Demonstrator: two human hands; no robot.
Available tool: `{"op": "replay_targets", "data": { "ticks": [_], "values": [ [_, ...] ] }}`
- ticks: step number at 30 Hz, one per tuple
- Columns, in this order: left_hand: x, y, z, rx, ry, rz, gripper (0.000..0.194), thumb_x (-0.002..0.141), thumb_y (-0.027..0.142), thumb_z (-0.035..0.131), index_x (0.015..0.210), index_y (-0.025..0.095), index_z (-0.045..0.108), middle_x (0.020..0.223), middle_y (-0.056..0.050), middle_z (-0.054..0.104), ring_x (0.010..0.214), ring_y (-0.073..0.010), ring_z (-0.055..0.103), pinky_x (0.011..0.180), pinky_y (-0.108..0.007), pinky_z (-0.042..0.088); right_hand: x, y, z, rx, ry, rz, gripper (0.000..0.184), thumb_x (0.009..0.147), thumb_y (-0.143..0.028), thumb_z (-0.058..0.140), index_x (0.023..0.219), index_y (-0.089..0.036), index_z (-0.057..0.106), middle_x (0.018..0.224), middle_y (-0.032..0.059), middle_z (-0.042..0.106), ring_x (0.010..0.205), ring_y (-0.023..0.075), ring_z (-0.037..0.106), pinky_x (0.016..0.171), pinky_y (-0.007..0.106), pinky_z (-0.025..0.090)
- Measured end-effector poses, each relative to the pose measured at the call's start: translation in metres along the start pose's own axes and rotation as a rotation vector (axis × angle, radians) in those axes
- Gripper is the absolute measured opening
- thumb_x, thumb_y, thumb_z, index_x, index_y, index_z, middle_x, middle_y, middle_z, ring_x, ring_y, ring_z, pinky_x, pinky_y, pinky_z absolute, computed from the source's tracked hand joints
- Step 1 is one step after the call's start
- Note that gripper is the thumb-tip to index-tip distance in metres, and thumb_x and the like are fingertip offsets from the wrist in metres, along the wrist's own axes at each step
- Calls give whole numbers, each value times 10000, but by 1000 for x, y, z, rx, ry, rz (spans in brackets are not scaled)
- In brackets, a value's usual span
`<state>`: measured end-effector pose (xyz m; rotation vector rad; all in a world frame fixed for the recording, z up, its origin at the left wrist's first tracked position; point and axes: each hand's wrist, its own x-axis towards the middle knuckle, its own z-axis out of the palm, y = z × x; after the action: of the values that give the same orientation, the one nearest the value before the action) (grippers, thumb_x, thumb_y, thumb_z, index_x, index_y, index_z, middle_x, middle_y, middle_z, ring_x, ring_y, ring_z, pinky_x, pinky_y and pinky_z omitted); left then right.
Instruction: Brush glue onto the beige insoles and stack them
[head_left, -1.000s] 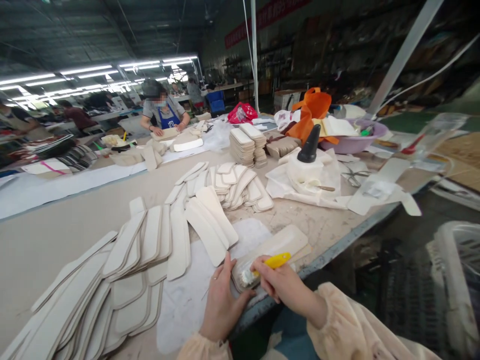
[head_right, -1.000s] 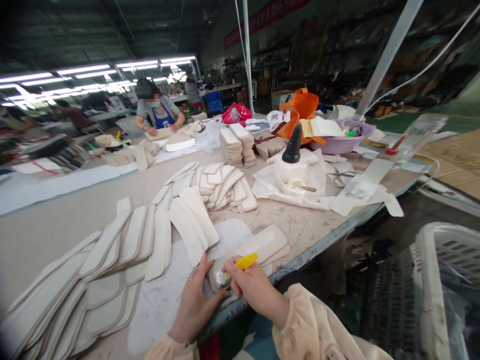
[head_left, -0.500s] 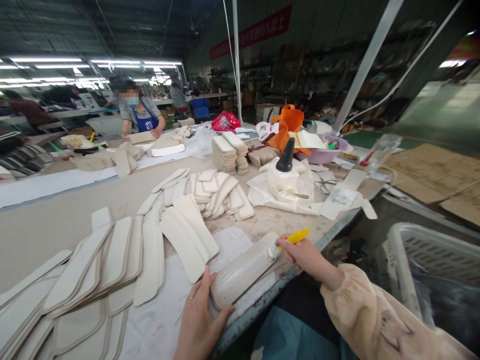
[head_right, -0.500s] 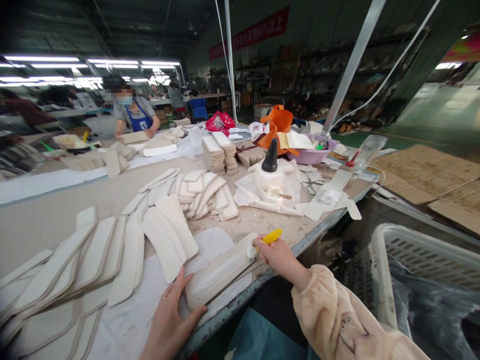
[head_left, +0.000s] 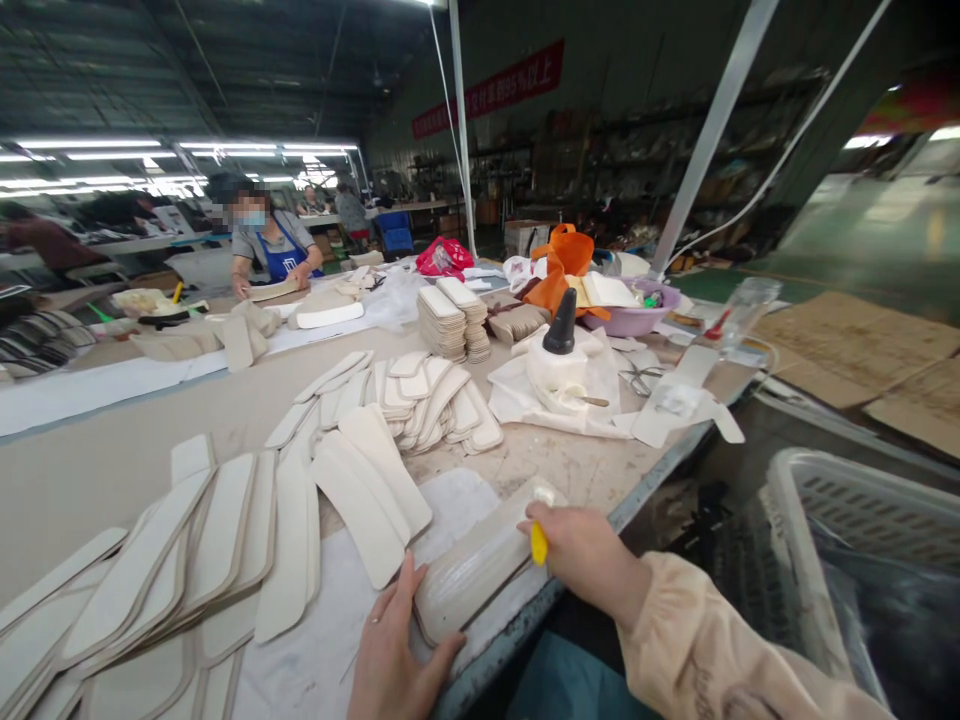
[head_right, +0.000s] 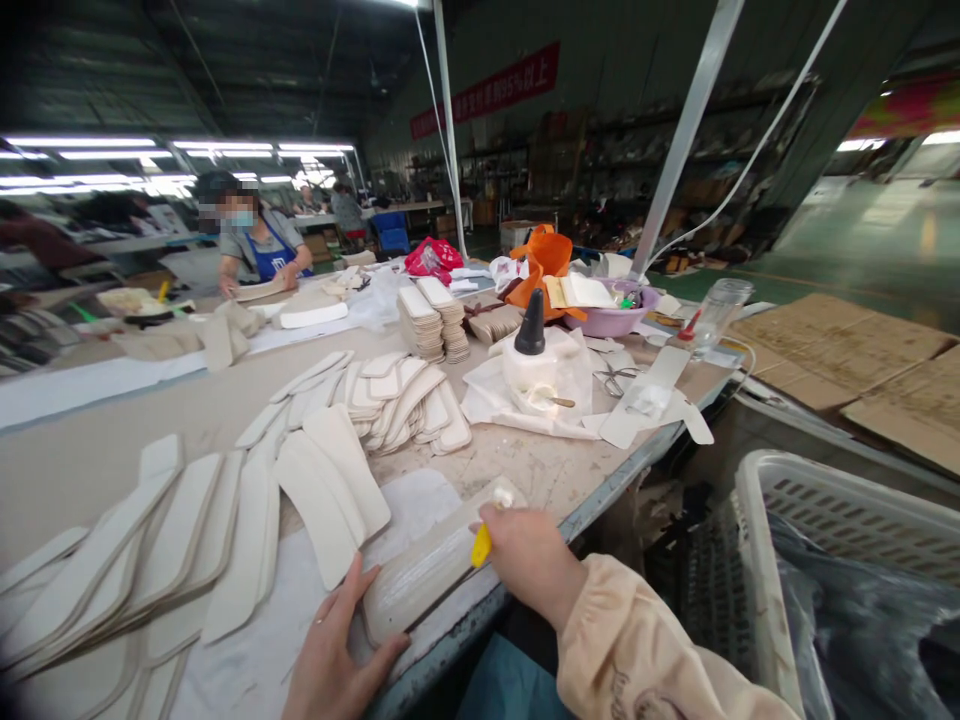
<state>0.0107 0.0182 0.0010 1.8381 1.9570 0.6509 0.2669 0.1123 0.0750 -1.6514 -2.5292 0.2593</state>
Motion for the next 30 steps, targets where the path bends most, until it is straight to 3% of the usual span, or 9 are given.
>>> {"op": "replay_targets", "data": {
  "ticks": [3, 7, 9, 11, 14, 16, 18, 23, 30],
  "values": [
    [2, -5, 2, -20, 3, 24, 904, 744, 420, 657, 1474, 140, 202, 1343, -139, 558, 1258, -298, 484, 1059, -476, 406, -7, -27, 6, 1, -59, -100, 238, 950, -310, 450, 908, -157, 627, 745, 104, 701, 695, 230, 681, 607, 277, 469],
    [-1, -2, 3, -54, 45, 35, 890, 723, 393, 685, 1466, 177, 246, 1348, -132, 554, 1260, -306, 487, 1060, -496, 401, -23, -47, -2, 578, -57, -314, 238, 951, -372, 458, 970, -206, 628, 770, 35, 682, 712, 164, 653, 677, 245, 476],
    [-6, 2, 1, -68, 76, 40, 925, 671, 380, 735, 1455, 184, 283, 1379, -140, 522, 1275, -319, 470, 1069, -507, 392, -31, -45, 0, 953, 17, -194, 281, 953, -425, 438, 992, -219, 625, 674, -1, 621, 603, 126, 592, 591, 219, 456],
    [-12, 5, -3, -86, 143, 55, 904, 655, 373, 755, 1433, 183, 336, 1390, -148, 502, 1277, -317, 467, 1069, -496, 399, -37, -37, 10, 1249, 128, 50, 332, 942, -483, 430, 1017, -212, 606, 529, -40, 494, 470, 111, 478, 457, 211, 383],
    [-12, 2, -10, -88, 344, 42, 595, 772, 359, 662, 1314, 172, 503, 1294, -151, 569, 1207, -276, 532, 1025, -446, 456, -42, -20, 30, 1503, 250, 291, 343, 910, -517, 479, 1060, -221, 564, 490, -63, 419, 425, 108, 392, 413, 219, 339],
    [-7, -3, -17, -50, 465, -15, 440, 820, 350, 611, 1217, 162, 584, 1209, -152, 613, 1146, -266, 568, 997, -446, 476, -45, -11, 40, 1581, 275, 311, 346, 883, -522, 524, 1064, -227, 550, 491, -62, 418, 419, 111, 387, 397, 222, 333],
    [3, -9, -23, -11, 503, -56, 424, 806, 348, 634, 1182, 153, 611, 1175, -152, 629, 1124, -277, 576, 995, -471, 472, -49, -6, 46, 1612, 286, 292, 344, 876, -519, 537, 1064, -230, 543, 492, -61, 418, 415, 114, 391, 389, 225, 335],
    [28, -20, -30, -13, 422, -10, 377, 718, 293, 723, 1073, 171, 686, 1107, -115, 683, 1061, -268, 616, 963, -455, 503, -59, -7, 48, 1616, 296, 292, 323, 900, -506, 511, 1067, -231, 535, 511, -59, 434, 436, 108, 396, 417, 223, 358],
    [37, -29, -37, -72, 336, 42, 252, 772, 311, 657, 992, 212, 730, 1087, -88, 717, 1028, -236, 652, 960, -423, 510, -60, -14, 42, 1603, 290, 322, 376, 882, -546, 517, 1055, -212, 532, 518, -62, 434, 446, 104, 386, 421, 223, 345]
  ]
}}
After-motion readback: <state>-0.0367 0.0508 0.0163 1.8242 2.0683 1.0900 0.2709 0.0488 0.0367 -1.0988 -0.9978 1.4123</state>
